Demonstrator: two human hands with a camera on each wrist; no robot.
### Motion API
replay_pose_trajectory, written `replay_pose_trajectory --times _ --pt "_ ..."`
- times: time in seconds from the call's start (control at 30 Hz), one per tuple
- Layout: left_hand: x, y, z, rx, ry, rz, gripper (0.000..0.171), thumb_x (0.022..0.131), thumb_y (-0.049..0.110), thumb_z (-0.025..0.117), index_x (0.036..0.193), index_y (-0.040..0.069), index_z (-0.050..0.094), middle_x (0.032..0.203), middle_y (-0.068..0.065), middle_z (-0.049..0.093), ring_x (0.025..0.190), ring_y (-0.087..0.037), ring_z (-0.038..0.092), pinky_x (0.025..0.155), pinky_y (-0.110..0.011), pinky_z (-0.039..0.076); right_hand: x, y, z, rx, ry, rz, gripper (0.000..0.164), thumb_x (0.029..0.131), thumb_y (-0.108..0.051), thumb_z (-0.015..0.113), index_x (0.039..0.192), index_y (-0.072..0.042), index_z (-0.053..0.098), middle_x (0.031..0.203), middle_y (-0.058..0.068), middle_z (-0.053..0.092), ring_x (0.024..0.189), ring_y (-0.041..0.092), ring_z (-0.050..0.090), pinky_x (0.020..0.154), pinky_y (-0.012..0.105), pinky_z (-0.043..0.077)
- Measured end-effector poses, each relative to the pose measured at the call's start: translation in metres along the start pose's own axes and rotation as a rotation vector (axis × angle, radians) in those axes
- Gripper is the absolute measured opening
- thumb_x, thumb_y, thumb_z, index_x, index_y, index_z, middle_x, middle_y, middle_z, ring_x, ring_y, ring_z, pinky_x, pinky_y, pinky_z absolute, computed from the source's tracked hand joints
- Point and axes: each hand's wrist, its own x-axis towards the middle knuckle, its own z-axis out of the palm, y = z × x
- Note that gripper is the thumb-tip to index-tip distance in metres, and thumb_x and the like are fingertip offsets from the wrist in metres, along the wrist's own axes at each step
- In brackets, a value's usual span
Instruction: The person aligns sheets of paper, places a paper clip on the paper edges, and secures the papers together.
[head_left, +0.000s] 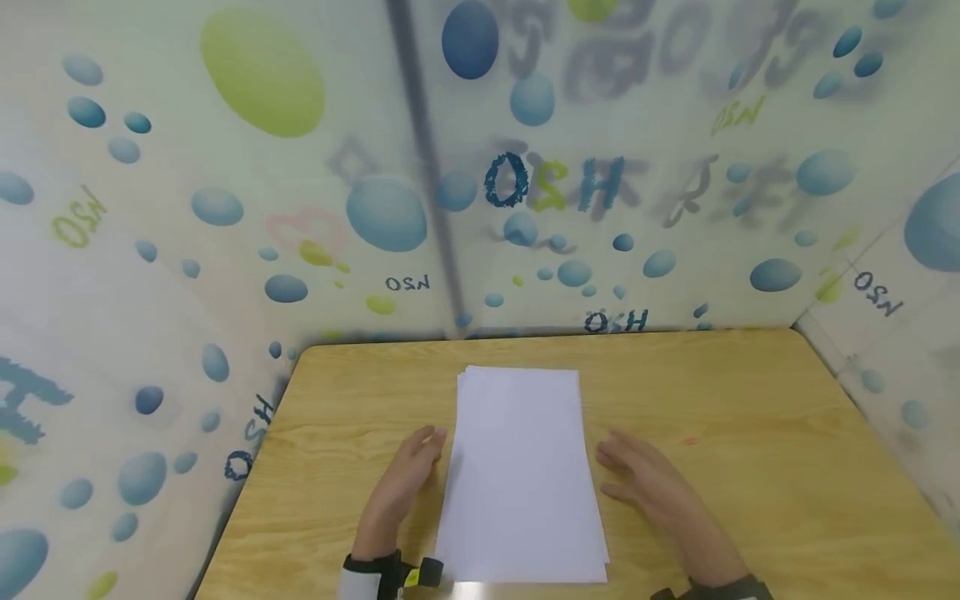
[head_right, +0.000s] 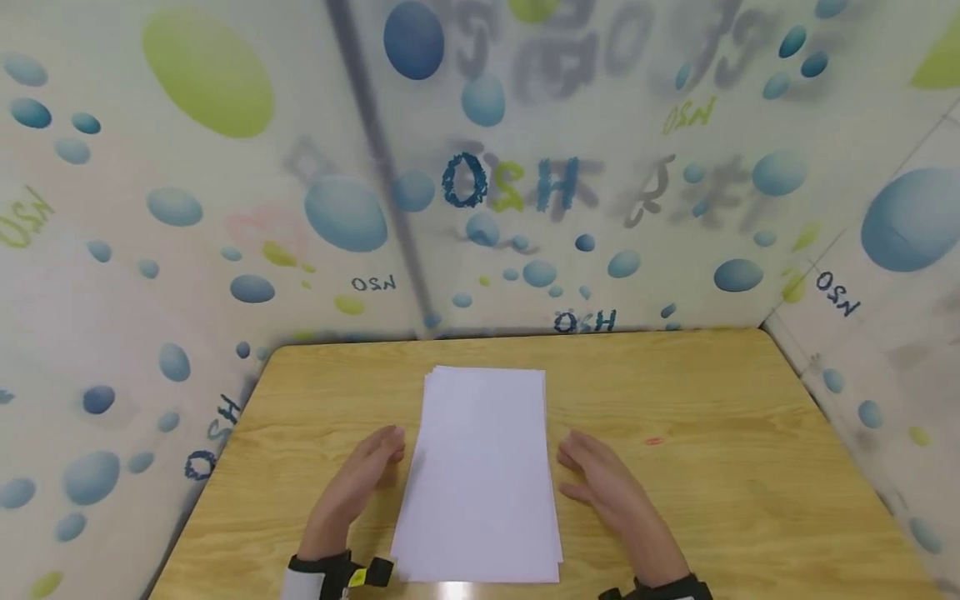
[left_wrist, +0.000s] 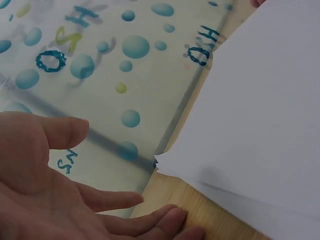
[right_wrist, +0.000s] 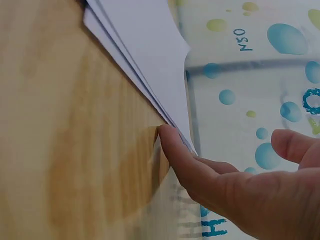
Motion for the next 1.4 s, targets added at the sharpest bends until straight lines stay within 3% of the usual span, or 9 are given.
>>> replay_pose_trajectory --times 0.07,0.23,0.33,0.53,0.7,0.83,1.0,1.2,1.4 --pt "-0.010 -0.002 -0.005 -0.012 -0.042 0.017 0.078 0.100 0.050 0.044 0.146 -0.009 0.024 0.140 -0.032 0.038 0.129 -0.046 0.037 0.106 -0.063 0.022 -0.008 0.001 -0.001 -0.003 -0.018 0.003 0.075 0.103 -0.031 0.047 0.150 0.009 0.005 0.149 0.034 0.023 0.139 0.042 0.025 0.095 0.050 0.044" --pt "-0.025 -0.007 -0.012 -0.153 -0.167 0.043 0.077 0.102 0.045 0.044 0.146 -0.013 0.020 0.144 -0.033 0.031 0.132 -0.048 0.029 0.100 -0.061 0.034 -0.019 0.001 -0.001 0.018 -0.086 0.013 0.076 0.102 -0.034 0.048 0.149 0.010 0.007 0.149 0.036 0.020 0.138 0.043 0.024 0.093 0.052 0.046" --pt "-0.023 -0.004 -0.010 -0.175 -0.207 0.045 0.077 0.101 0.045 0.046 0.146 -0.013 0.021 0.145 -0.033 0.029 0.133 -0.049 0.027 0.093 -0.058 0.043 -0.022 -0.002 0.002 0.044 -0.120 0.019 0.075 0.102 -0.035 0.048 0.149 0.009 0.009 0.150 0.036 0.018 0.139 0.043 0.022 0.093 0.053 0.045" --pt "-0.015 0.006 0.004 -0.139 -0.253 0.025 0.077 0.100 0.046 0.049 0.145 -0.012 0.027 0.144 -0.030 0.032 0.130 -0.046 0.032 0.086 -0.055 0.048 -0.023 -0.005 0.006 0.031 -0.141 0.015 0.077 0.102 -0.037 0.048 0.150 0.008 0.007 0.152 0.033 0.015 0.141 0.043 0.017 0.095 0.055 0.043" --pt "-0.013 0.005 0.007 -0.148 -0.243 0.028 0.074 0.101 0.043 0.049 0.144 -0.012 0.027 0.142 -0.029 0.034 0.130 -0.046 0.033 0.088 -0.056 0.048 -0.022 -0.003 0.003 0.022 -0.108 0.019 0.074 0.102 -0.037 0.048 0.149 0.008 0.012 0.152 0.032 0.019 0.140 0.043 0.020 0.094 0.053 0.044" --pt "-0.008 0.003 0.004 -0.070 -0.199 0.049 0.074 0.101 0.045 0.046 0.146 -0.010 0.026 0.144 -0.029 0.035 0.131 -0.046 0.033 0.095 -0.057 0.042 -0.018 -0.005 -0.004 0.015 -0.016 0.044 0.072 0.099 -0.038 0.052 0.148 0.005 0.021 0.150 0.030 0.027 0.139 0.039 0.028 0.094 0.051 0.045" --pt "0.010 0.006 -0.005 -0.028 -0.128 0.060 0.070 0.102 0.043 0.046 0.145 -0.010 0.029 0.139 -0.029 0.040 0.129 -0.043 0.037 0.102 -0.056 0.034 -0.004 -0.012 -0.018 -0.042 0.047 0.052 0.072 0.099 -0.041 0.052 0.148 0.005 0.024 0.149 0.029 0.030 0.137 0.039 0.032 0.098 0.048 0.043" --pt "0.037 0.012 -0.001 -0.060 -0.093 0.045 0.064 0.102 0.038 0.049 0.144 -0.007 0.034 0.139 -0.023 0.041 0.126 -0.036 0.041 0.104 -0.050 0.034 0.013 -0.024 -0.019 -0.111 0.032 0.029 0.070 0.102 -0.035 0.048 0.149 0.008 0.019 0.150 0.028 0.028 0.137 0.038 0.031 0.103 0.048 0.037" --pt "0.048 0.018 0.012 -0.108 -0.124 0.011 0.058 0.102 0.035 0.050 0.145 -0.002 0.037 0.144 -0.017 0.040 0.127 -0.033 0.041 0.104 -0.048 0.035 0.028 -0.030 -0.007 -0.110 0.025 0.043 0.058 0.103 -0.025 0.047 0.147 0.007 0.027 0.144 0.026 0.037 0.133 0.036 0.036 0.101 0.049 0.040"
